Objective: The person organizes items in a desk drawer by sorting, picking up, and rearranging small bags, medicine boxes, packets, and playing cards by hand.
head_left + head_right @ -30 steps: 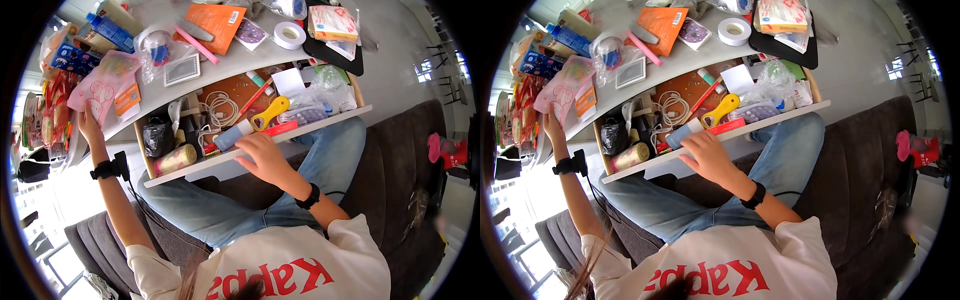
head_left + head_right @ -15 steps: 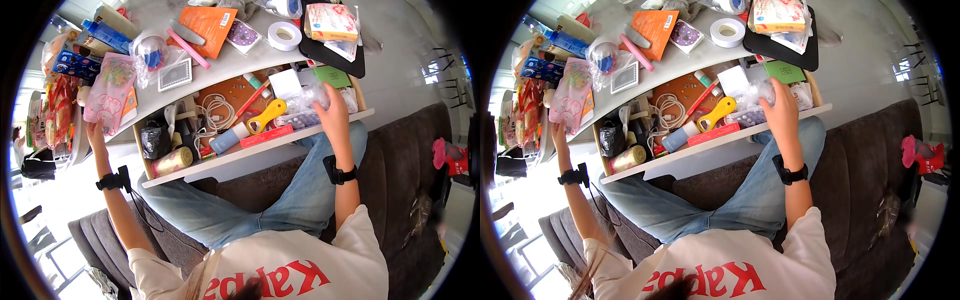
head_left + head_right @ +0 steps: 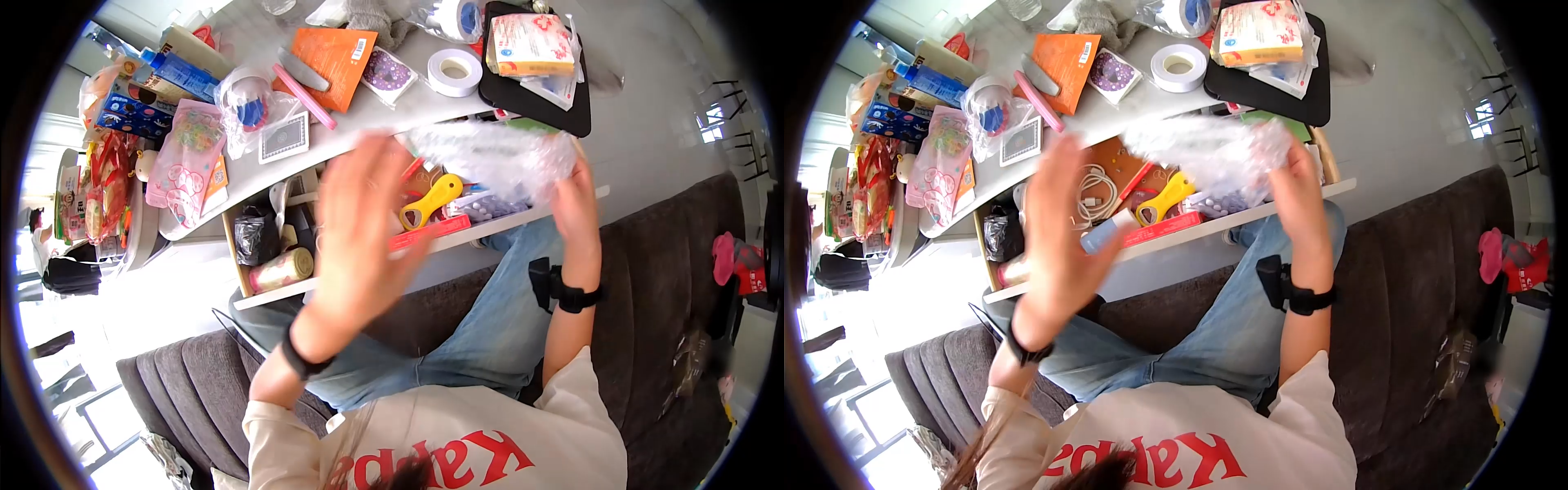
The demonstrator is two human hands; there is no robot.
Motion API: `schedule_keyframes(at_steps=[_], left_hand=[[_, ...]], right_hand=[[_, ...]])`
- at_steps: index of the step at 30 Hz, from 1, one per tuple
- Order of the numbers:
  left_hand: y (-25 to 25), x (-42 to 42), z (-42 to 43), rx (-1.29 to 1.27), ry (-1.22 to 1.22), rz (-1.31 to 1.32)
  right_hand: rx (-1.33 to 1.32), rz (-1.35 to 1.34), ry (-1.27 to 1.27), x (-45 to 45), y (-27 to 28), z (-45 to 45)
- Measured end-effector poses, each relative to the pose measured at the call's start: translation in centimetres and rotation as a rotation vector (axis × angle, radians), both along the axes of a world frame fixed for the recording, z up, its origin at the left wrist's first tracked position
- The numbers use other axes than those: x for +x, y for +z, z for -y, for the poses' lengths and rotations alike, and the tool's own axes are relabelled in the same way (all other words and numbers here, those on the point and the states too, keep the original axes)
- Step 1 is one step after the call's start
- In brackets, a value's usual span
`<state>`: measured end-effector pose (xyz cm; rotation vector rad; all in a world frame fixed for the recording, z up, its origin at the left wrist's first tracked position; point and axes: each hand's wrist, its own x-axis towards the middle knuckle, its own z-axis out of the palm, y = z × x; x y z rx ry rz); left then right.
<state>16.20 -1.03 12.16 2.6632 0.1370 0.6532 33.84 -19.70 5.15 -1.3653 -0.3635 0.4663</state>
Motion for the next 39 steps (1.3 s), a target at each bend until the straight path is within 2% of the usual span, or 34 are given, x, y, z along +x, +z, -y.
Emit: schedule_keyframes(at_steps=[2, 4, 7, 10, 13, 19, 20, 21, 23, 26, 27, 28, 29, 32, 33, 34, 36, 37, 38, 39], left_hand=[[-1.5, 2.7, 2.1, 0.001, -0.019, -0.064], [-2.9, 4.1, 2.5, 0.126, -0.016, -0.136], [-4.7, 3.9, 2.5, -0.143, -0.047, -0.341], [-5.6, 3.1, 2.2, -0.196, -0.029, -0.118], [-6.1, 1.5, 1.9, -0.282, 0.089, -0.167], [-5.9, -0.1, 2.2, -0.195, 0.116, -0.086], [-5.8, -0.3, 2.3, -0.183, 0.109, -0.095], [-5.9, -0.7, 2.4, -0.259, 0.114, -0.161], [-6.4, -1.7, 3.0, -0.418, 0.118, -0.293], [-7.2, -4.1, 3.2, -0.713, -0.053, -0.181], [-6.1, -4.8, 3.1, -0.883, -0.095, -0.259], [-7.2, -6.2, 2.7, -0.998, -0.069, -0.334], [-9.2, -8.1, 2.1, -1.111, -0.038, -0.413], [-10.2, -11.0, 0.6, -1.542, 0.037, -0.498], [-10.1, -11.2, 0.4, -1.703, 0.055, -0.496], [-9.3, -10.7, 1.1, -1.672, 0.15, -0.379], [-10.2, -11.1, 0.1, -1.708, 0.231, -0.321], [-9.7, -10.6, 0.0, -1.744, 0.308, -0.237], [-9.5, -10.3, -0.5, -1.747, 0.306, -0.199], [-9.4, -10.0, -0.9, -1.749, 0.302, -0.16]], right_hand=[[0.113, -0.014, 0.074, -1.1, -0.5, 0.1], [0.301, -0.037, 0.249, -1.7, -0.9, 0.4], [0.367, 0.12, 0.442, -1.2, -1.7, 0.9], [0.323, 0.238, 0.468, -1.3, -2.2, 1.1], [0.359, 0.065, 0.222, -3.6, -1.8, -0.3], [0.431, -0.366, 0.304, -6.1, -1.8, -0.6], [0.335, -0.132, 0.322, -6.7, -2.1, -0.6], [0.237, 0.102, 0.332, -7.3, -2.4, -0.7], [0.107, 0.299, 0.294, -9.4, -2.2, -1.4], [-0.029, 0.165, 0.215, -13.0, -3.6, -3.4], [-0.082, 0.32, 0.23, -13.2, -3.4, -3.5], [-0.134, 0.473, 0.248, -13.4, -3.0, -3.5], [-0.169, 0.346, 0.323, -13.5, -2.8, -3.6], [-0.209, 0.264, 0.443, -13.9, -2.7, -4.1], [-0.253, 0.343, 0.495, -13.7, -2.5, -4.1], [-0.238, 0.348, 0.524, -13.1, -2.1, -4.0], [-0.206, 0.359, 0.582, -10.9, -1.0, -3.9], [-0.313, 0.612, 0.457, -9.6, -1.9, -3.2], [-0.343, 0.569, 0.353, -7.7, -2.2, -2.7], [-0.511, 0.712, 0.224, -5.7, -1.9, -2.3]])
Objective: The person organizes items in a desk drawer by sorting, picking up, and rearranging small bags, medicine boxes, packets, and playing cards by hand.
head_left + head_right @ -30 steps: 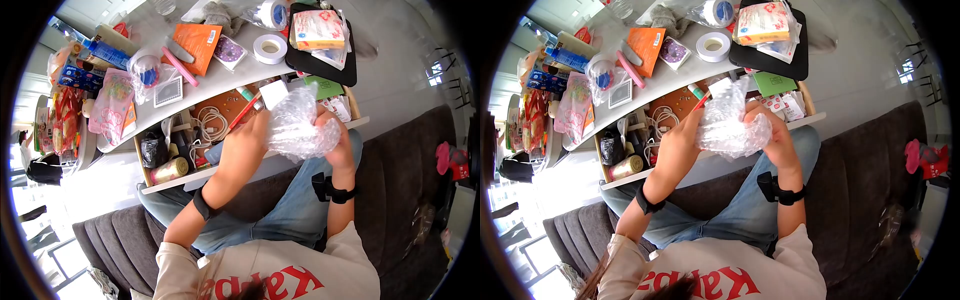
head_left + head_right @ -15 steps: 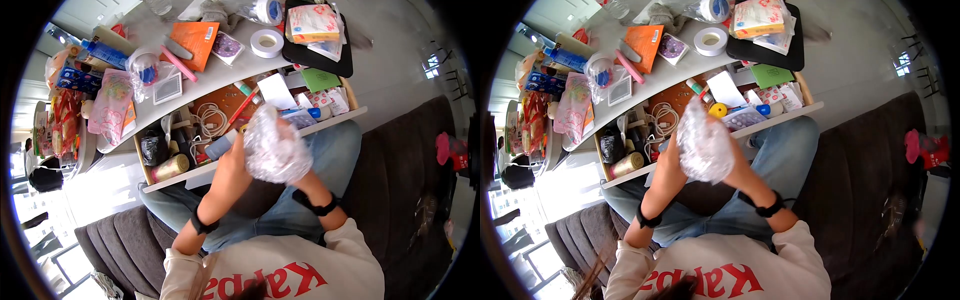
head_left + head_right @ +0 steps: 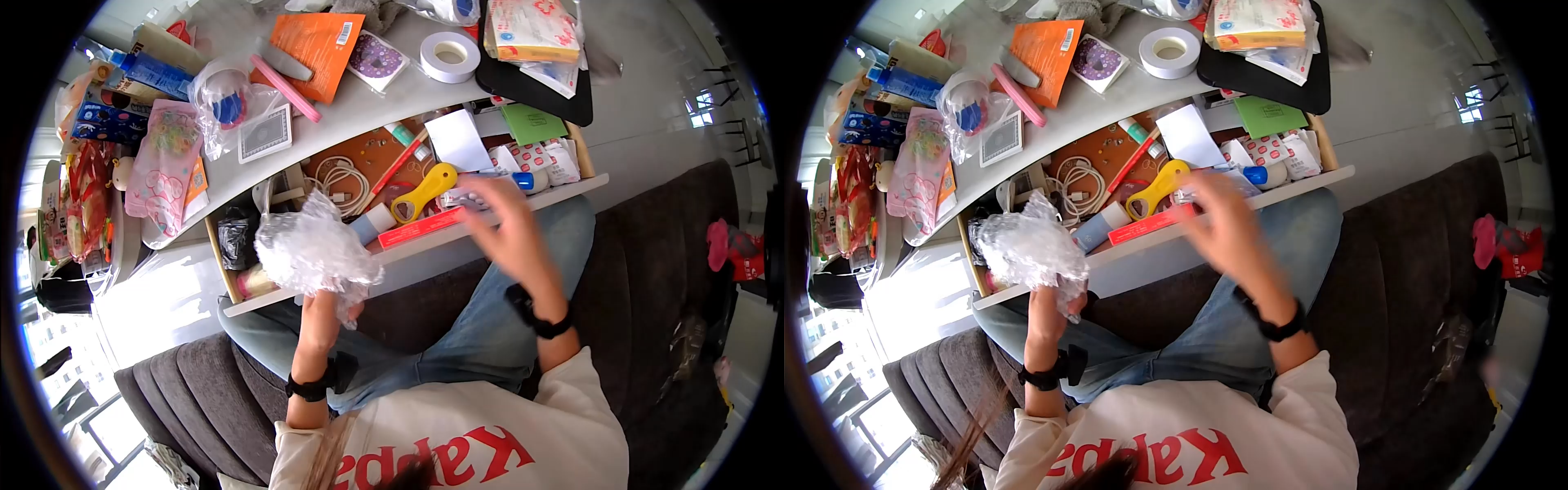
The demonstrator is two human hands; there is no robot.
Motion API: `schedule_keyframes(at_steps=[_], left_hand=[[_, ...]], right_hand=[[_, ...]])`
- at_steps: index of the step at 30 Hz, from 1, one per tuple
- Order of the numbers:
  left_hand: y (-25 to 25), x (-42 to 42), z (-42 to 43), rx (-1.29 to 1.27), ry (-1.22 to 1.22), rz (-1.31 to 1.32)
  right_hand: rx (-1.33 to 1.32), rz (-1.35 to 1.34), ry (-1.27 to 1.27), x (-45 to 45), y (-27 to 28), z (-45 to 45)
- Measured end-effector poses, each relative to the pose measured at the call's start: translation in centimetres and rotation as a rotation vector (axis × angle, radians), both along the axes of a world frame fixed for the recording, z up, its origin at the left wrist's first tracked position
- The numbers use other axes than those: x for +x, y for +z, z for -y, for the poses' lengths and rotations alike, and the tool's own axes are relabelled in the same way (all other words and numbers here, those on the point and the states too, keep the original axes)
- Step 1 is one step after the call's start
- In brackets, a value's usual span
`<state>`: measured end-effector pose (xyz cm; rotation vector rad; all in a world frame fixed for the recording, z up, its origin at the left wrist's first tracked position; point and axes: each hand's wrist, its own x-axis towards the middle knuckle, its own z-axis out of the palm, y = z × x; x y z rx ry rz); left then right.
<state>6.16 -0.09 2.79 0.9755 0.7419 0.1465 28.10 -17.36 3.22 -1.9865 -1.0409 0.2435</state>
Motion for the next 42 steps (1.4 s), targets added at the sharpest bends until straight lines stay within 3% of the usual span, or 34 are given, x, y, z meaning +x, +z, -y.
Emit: schedule_keyframes(at_steps=[3, 9, 11, 17, 20, 22, 25, 27, 31, 34, 37, 42], left_hand=[[-0.4, 1.0, -1.1, 0.057, 0.075, 0.027], [-0.7, 1.9, -2.8, 0.176, 0.185, -0.108], [-1.2, 1.0, -4.6, 0.223, 0.079, -0.16], [-1.0, 1.0, -9.2, 0.587, -0.062, -0.279], [0.5, 3.3, -10.5, 0.799, -0.346, -0.133], [1.3, 4.6, -10.5, 0.827, -0.446, -0.195], [0.8, 6.3, -10.2, 0.972, -0.58, -0.256], [-0.2, 6.8, -10.2, 1.181, -0.703, -0.294], [-0.7, 8.5, -10.5, 1.056, -0.885, -0.475], [-2.4, 8.6, -10.5, 1.183, -0.948, -0.473], [-3.4, 8.7, -10.4, 1.219, -1.013, -0.524], [-2.5, 8.9, -8.9, 1.427, -1.096, -0.613]], right_hand=[[-0.257, 0.384, -0.121, 4.2, -0.8, 1.5], [-0.489, 0.11, 0.118, 6.1, -1.1, 0.7], [-0.472, -0.044, 0.124, 5.4, 0.1, -0.4], [-0.174, 0.104, 0.049, 2.5, 0.3, -2.7], [-0.158, -0.123, 0.291, 2.4, -0.6, -3.7], [-0.187, -0.309, 0.488, 3.0, -1.5, -4.0], [-0.274, -0.404, 0.579, 4.2, -2.8, -3.9], [-0.375, -0.385, 0.501, 4.6, -3.4, -2.9], [-0.57, -0.401, 0.309, 5.0, -2.9, -2.7], [-0.71, -0.249, 0.216, 4.3, -1.3, -3.4], [-0.556, -0.008, 0.146, 2.6, -0.5, -4.0], [-0.342, -0.046, 0.471, 1.4, -2.5, -3.4]])
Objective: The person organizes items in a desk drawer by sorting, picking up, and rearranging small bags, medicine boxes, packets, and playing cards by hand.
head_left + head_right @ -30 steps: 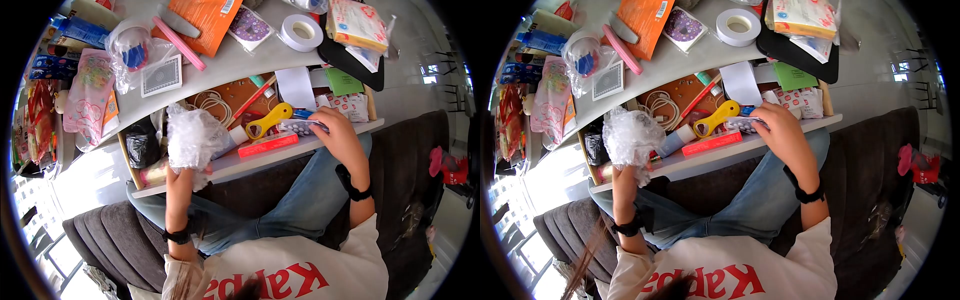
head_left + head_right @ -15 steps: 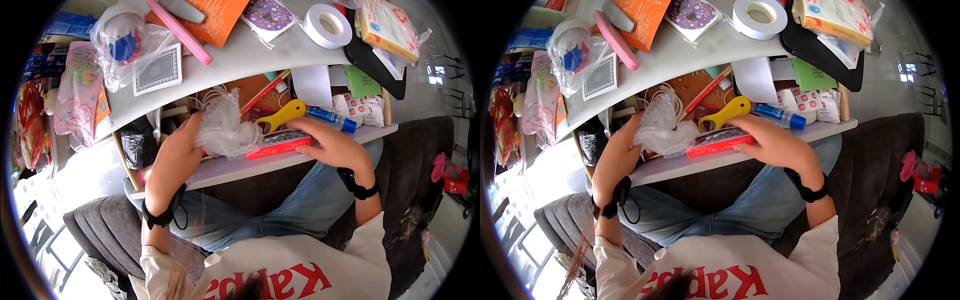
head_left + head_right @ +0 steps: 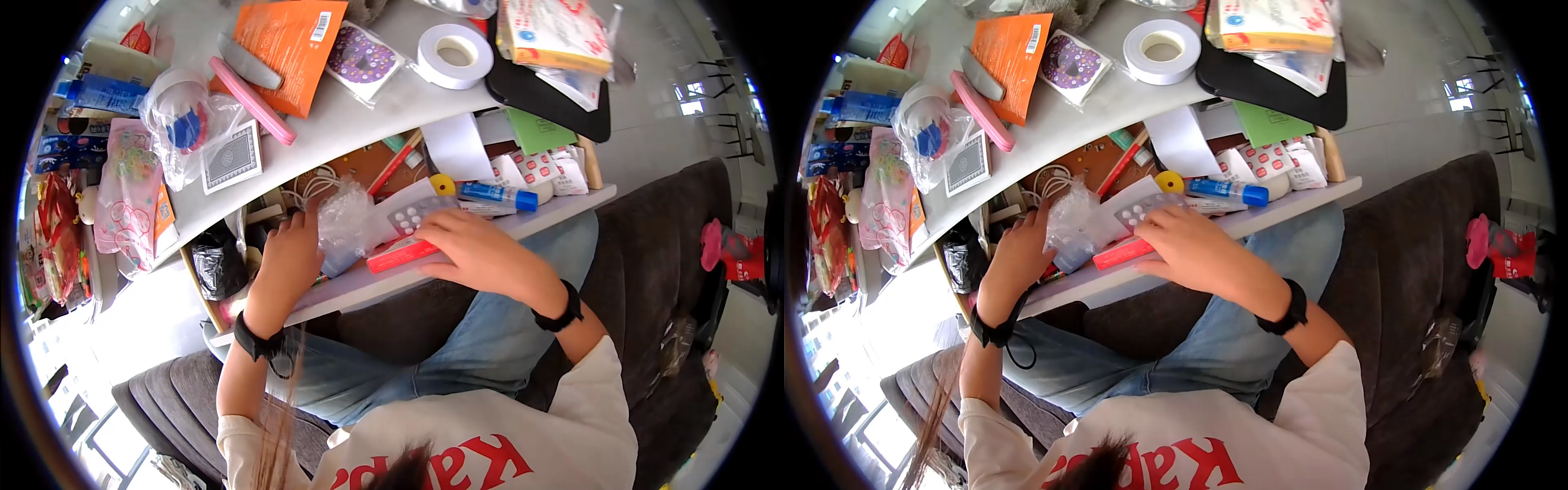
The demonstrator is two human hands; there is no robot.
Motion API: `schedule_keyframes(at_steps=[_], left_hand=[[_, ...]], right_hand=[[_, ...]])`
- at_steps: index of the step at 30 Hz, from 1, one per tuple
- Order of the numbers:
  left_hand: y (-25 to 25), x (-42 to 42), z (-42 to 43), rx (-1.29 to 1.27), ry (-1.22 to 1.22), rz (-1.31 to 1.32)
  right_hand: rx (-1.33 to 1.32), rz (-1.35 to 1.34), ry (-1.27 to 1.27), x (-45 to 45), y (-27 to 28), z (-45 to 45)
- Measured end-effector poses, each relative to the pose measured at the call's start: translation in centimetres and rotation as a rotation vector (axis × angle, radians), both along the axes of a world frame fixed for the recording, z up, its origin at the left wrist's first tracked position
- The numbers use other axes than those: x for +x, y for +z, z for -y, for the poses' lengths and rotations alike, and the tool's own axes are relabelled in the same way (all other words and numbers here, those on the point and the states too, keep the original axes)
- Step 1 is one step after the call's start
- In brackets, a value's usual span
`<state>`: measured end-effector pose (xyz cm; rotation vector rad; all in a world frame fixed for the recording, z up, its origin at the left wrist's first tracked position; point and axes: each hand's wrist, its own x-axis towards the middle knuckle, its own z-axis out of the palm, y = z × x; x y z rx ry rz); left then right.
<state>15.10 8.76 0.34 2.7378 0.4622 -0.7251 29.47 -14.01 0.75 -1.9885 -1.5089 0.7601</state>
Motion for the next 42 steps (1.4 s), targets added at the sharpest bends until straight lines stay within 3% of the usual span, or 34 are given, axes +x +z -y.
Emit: schedule_keyframes(at_steps=[3, 6, 9, 12, 15, 16, 18, 20, 21, 22, 24, 28, 32, 35, 39, 42], left_hand=[[2.1, -0.1, 1.8, 0.133, -0.027, 0.173], [5.0, 0.2, 4.4, 0.148, -0.009, 0.461], [5.8, 0.4, 6.9, -0.124, 0.0, 0.525], [4.7, 0.6, 8.5, -0.388, -0.174, 0.497], [4.4, 1.6, 9.5, -0.463, -0.065, 0.494], [4.6, 2.1, 9.6, -0.495, -0.005, 0.617], [6.7, 3.1, 9.6, -0.525, 0.152, 0.561], [7.5, 3.7, 9.2, -0.645, 0.329, 0.562], [5.8, 3.9, 8.7, -0.849, 0.407, 0.648], [6.2, 4.4, 8.8, -0.994, 0.475, 0.698], [7.3, 5.4, 8.6, -1.215, 0.548, 0.715], [6.5, 6.8, 8.9, -1.303, 0.641, 0.74], [5.7, 6.7, 8.8, -1.286, 0.655, 0.734], [5.6, 6.3, 8.6, -1.246, 0.69, 0.73], [5.2, 5.8, 8.0, -1.215, 0.755, 0.771], [4.9, 5.0, 7.5, -1.249, 0.826, 0.798]], right_hand=[[-0.187, 0.032, 0.014, -0.6, -0.2, 0.3], [-0.128, -0.045, 0.022, 0.3, -0.5, 0.5], [-0.057, -0.043, 0.056, 0.8, 0.9, 0.7], [0.062, 0.049, 0.062, 1.0, 1.6, 1.0], [0.212, -0.001, 0.021, 1.6, 3.9, 2.4], [0.303, -0.107, -0.085, 2.1, 5.4, 2.8], [0.483, -0.32, -0.295, 3.2, 8.2, 3.6], [0.69, -0.077, -0.553, 7.0, 8.6, 5.0], [0.805, -0.137, -0.852, 8.5, 8.4, 4.9], [0.845, 0.125, -0.952, 11.1, 8.6, 5.2], [0.758, 0.366, -1.158, 14.7, 8.3, 4.2], [0.197, 0.505, -1.109, 18.7, 6.9, 1.2], [0.463, 0.324, -1.074, 20.2, 5.0, -0.2], [0.641, -0.135, -1.037, 21.3, 4.4, -0.2], [1.049, -0.461, -1.021, 18.4, 7.3, -0.5], [0.998, -0.64, -0.898, 15.9, 9.8, -1.3]])
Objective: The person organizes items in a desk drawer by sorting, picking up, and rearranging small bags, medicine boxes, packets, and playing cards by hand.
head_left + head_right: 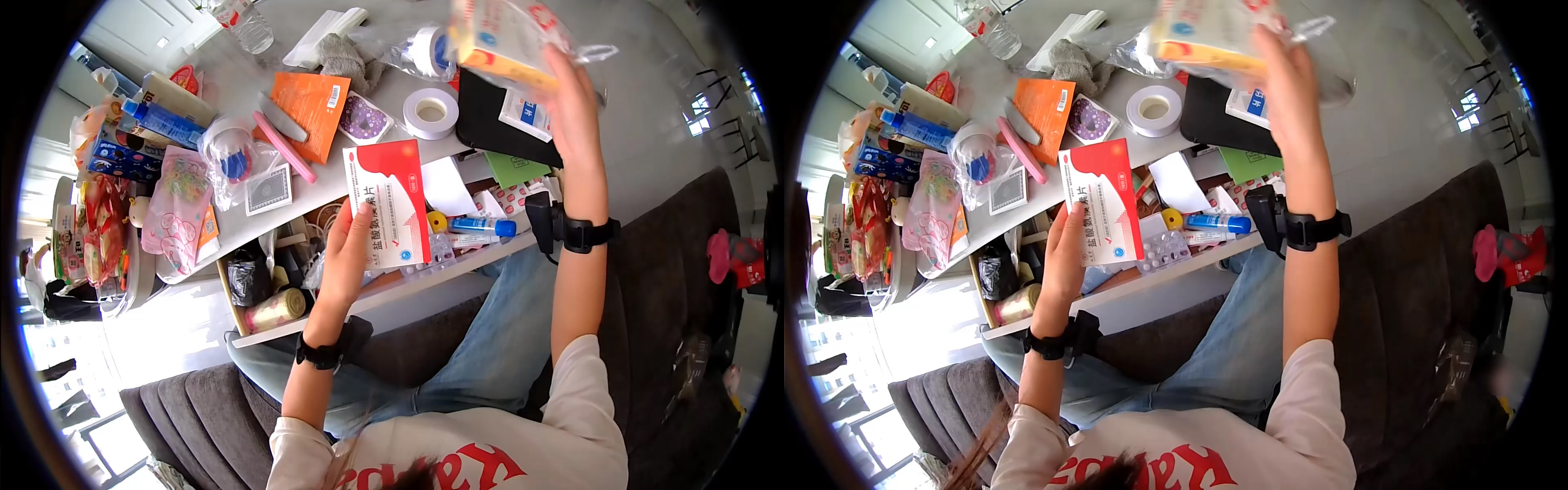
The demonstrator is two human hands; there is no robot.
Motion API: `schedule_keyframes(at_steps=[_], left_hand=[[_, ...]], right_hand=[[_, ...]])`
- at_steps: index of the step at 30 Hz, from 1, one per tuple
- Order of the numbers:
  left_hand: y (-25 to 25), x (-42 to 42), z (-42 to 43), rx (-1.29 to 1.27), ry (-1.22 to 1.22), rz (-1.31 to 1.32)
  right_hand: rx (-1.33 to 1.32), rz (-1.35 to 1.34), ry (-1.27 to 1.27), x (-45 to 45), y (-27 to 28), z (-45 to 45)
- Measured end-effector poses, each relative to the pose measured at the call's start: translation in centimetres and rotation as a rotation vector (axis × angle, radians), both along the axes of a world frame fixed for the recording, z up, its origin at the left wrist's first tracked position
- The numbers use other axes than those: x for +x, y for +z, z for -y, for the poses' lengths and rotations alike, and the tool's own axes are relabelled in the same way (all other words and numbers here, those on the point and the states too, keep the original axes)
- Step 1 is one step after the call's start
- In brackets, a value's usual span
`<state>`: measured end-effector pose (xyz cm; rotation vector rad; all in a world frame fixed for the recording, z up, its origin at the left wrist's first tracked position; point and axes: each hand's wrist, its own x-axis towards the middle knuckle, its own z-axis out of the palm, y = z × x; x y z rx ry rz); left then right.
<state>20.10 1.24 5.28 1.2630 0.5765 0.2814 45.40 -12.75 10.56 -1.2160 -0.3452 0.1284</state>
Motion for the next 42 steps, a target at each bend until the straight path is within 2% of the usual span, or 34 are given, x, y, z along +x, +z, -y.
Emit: schedule_keyframes(at_steps=[2, 5, 6, 7, 9, 11, 14, 17, 20, 21, 23, 25, 26, 30, 34, 35, 38, 41, 42], left_hand=[[0.0, -0.4, -0.3, -0.014, 0.033, 0.005], [-0.3, -1.0, -1.1, -0.051, 0.088, -0.015], [-0.4, -1.2, -1.3, -0.058, 0.135, -0.002], [-0.4, -1.4, -1.5, -0.063, 0.18, 0.006], [0.0, -2.4, -2.1, 0.149, 0.132, -0.015], [0.2, -2.8, -2.4, 0.157, 0.191, -0.018], [0.1, -2.2, -2.7, 0.081, 0.207, -0.017], [0.1, -0.3, -2.7, 0.092, 0.159, 0.023], [-0.3, 1.8, -2.6, 0.096, 0.097, 0.074], [-0.1, 2.2, -2.4, 0.098, 0.093, 0.075], [0.5, 2.9, -1.7, 0.103, 0.088, 0.071], [0.4, 2.9, -1.3, 0.082, 0.063, 0.051], [0.2, 3.1, -0.9, 0.064, 0.059, 0.053], [-0.1, 3.3, -0.1, 0.073, 0.04, 0.043], [1.0, 2.6, 0.5, 0.099, 0.057, 0.003], [1.2, 2.3, 0.6, 0.112, 0.058, -0.011], [1.2, 1.3, 0.9, 0.136, 0.025, -0.026], [0.8, 0.6, 2.2, 0.113, -0.002, -0.044], [0.7, 0.7, 3.2, 0.074, 0.034, 0.001]], right_hand=[[-0.023, 0.07, 0.154, -0.9, -0.3, -1.6], [-0.119, 0.267, 0.213, -3.6, -1.9, -6.3], [-0.223, 0.301, 0.256, -2.7, -4.8, -8.3], [-0.39, 0.338, 0.262, -4.0, -4.3, -8.9], [-0.481, 0.423, 0.117, -5.9, -4.7, -10.0], [-0.54, 0.663, -0.108, -6.3, -6.1, -10.6], [-0.76, 0.923, -0.271, -6.4, -6.1, -9.8], [-0.688, 1.011, -0.338, -5.9, -5.7, -8.5], [-0.49, 0.952, -0.354, -4.2, -5.3, -5.5], [-0.451, 0.93, -0.438, -3.9, -5.0, -4.1], [-0.663, 0.809, -0.684, -2.9, -5.0, -1.4], [-0.946, 0.774, -0.778, -1.5, -6.4, 0.2], [-1.082, 0.633, -0.69, -1.2, -7.2, 0.6], [-1.353, 0.781, -0.655, -1.2, -8.6, 0.3], [-1.23, 0.755, -0.573, 0.1, -8.1, 2.3], [-1.158, 0.784, -0.554, 0.2, -7.8, 3.2], [-0.845, 0.649, -0.427, 0.0, -6.8, 6.8], [-0.589, 0.442, -0.316, -7.1, -1.9, 7.9], [-0.668, 0.53, -0.242, -9.5, -1.7, 8.2]])
